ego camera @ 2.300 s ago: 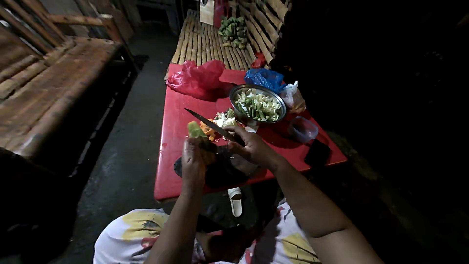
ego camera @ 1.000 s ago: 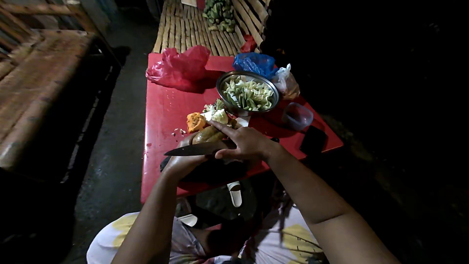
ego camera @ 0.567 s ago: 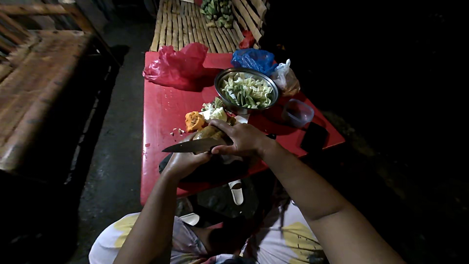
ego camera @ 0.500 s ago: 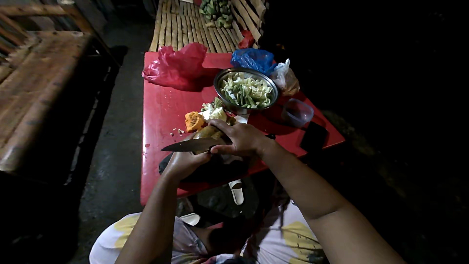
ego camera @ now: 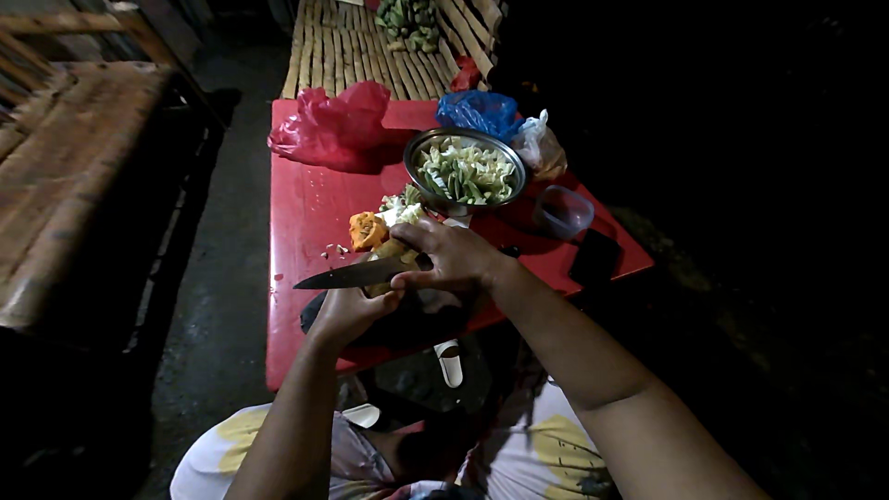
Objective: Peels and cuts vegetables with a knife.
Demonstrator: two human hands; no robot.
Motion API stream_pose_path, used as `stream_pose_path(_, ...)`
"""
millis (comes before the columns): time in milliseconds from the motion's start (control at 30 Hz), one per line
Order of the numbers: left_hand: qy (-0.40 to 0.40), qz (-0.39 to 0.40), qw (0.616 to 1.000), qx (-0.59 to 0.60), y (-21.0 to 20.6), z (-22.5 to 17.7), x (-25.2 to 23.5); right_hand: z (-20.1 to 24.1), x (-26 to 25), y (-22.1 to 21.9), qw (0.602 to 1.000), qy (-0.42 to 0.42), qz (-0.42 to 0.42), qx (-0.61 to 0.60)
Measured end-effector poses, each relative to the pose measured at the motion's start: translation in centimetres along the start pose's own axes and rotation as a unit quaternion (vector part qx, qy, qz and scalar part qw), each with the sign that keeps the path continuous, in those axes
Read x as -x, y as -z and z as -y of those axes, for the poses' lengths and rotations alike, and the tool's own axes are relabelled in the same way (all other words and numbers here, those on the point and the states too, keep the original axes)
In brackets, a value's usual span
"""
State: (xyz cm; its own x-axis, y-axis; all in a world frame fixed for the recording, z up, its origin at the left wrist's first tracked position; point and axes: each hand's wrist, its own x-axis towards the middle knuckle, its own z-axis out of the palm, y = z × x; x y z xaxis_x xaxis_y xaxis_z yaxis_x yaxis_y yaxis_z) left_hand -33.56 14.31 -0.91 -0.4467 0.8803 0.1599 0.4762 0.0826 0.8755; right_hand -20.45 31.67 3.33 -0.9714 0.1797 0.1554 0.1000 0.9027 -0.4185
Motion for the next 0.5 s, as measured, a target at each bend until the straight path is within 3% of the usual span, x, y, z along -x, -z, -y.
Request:
stream_pose_path(133, -0.011, 0.065, 0.989, -0.130, -1.0, -1.4, 0.4, -1.8, -0.5, -0.2, 0.999, -0.029, 0.018, -0.008)
stream_pose_path(267, 0.007, 0.037, 0.997, -0.071, -0.1, -1.2, 0.0, -3.8, -1.1, 0.3, 0.993, -0.064, -0.001, -0.098)
stream_pose_path(433, 0.014, 0.062, 0.997, -0.033, 0.2, -0.8, -0.6, -5.5, -3.6, -0.3, 0.949, -0.216, -0.030, -0.225)
stream_pose_path(500, 0.038, 0.056, 0.998, -0.011, 0.3, -0.7, -0.7, -5.6, -4.3, 0.2, 0.944, -0.236, -0.040, -0.226)
